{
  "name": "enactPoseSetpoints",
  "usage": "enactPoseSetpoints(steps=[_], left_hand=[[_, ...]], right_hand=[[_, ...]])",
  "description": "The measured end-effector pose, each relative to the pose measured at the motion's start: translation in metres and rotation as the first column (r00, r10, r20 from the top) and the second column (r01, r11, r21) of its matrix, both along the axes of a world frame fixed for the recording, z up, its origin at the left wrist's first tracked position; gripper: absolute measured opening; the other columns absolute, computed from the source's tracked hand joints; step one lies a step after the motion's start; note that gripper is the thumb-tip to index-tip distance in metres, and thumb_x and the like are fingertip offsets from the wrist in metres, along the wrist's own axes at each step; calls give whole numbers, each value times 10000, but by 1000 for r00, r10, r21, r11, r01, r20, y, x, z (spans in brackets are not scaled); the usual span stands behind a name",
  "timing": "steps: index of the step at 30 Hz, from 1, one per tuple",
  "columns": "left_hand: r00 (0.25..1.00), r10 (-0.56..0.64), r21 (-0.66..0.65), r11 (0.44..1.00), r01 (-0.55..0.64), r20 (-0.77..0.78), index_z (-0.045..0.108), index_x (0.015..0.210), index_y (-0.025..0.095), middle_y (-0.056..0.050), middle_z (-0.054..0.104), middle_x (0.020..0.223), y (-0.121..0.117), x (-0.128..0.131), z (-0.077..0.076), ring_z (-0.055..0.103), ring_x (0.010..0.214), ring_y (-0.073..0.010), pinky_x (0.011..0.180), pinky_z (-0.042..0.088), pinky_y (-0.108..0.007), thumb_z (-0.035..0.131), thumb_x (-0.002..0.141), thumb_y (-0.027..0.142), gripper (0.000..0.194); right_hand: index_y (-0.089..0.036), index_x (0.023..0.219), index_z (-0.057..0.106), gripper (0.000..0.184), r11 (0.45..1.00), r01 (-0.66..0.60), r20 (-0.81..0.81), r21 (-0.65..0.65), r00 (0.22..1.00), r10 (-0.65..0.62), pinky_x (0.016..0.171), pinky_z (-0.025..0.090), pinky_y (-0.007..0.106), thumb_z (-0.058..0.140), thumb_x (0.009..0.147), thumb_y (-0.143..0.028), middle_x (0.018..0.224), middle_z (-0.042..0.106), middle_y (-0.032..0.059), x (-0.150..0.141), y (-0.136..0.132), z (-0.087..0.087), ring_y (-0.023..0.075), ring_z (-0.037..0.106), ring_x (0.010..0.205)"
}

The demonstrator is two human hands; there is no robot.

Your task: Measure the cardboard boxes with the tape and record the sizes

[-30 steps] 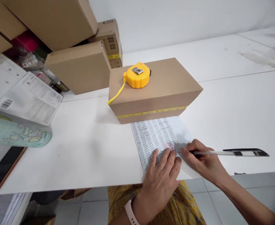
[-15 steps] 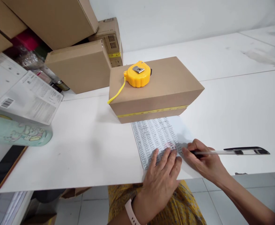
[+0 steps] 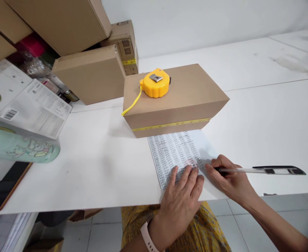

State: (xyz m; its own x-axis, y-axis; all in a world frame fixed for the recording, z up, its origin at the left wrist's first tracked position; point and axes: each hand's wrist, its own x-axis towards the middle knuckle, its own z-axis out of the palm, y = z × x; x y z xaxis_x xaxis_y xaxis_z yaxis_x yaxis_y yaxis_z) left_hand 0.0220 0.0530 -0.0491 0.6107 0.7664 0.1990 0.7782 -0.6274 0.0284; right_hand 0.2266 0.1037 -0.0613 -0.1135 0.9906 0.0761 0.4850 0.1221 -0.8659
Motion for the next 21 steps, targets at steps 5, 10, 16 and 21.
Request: enactPoseSetpoints(steps=[5, 10, 16, 21], left_hand=[[1000, -3, -3, 1000, 3, -4, 495, 1471, 161, -58, 468, 1578, -1, 0, 0, 299, 1512, -245, 1212, 301, -489, 520, 1014, 476, 555], [1000, -4, -15, 1000, 4, -8, 481, 1482, 160, -59, 450, 1592, -1, 0, 1, 285, 1521, -249, 1213, 297, -492, 540, 1007, 466, 569], [1000, -8, -10, 1000, 8, -1, 499, 1463, 161, -57, 475, 1574, 1, 0, 0, 317, 1505, -251, 1203, 313, -491, 529, 1013, 462, 542], [1000, -8, -15, 1000, 8, -4, 491, 1469, 159, -62, 462, 1583, 0, 0, 1, 303, 1513, -249, 1211, 301, -489, 527, 1015, 456, 544]], right_hand=[[-233, 731, 483, 291, 1000, -13, -11, -25, 1000, 13, 470, 318, 260, 613, 960, -357, 619, 457, -37, 0, 0, 1, 113, 390, 544], [-235, 741, 486, 281, 1000, -10, -32, -24, 999, 10, 473, 321, 259, 617, 957, -357, 635, 459, -35, 0, 0, 0, 115, 390, 554], [-236, 731, 484, 300, 999, 38, -18, -7, 999, -38, 472, 329, 263, 611, 956, -389, 640, 474, -25, -2, 1, 2, 122, 397, 559], [-236, 710, 485, 337, 999, 31, -24, -11, 999, -31, 463, 323, 264, 618, 946, -436, 606, 453, -31, -3, 1, 5, 121, 384, 539]])
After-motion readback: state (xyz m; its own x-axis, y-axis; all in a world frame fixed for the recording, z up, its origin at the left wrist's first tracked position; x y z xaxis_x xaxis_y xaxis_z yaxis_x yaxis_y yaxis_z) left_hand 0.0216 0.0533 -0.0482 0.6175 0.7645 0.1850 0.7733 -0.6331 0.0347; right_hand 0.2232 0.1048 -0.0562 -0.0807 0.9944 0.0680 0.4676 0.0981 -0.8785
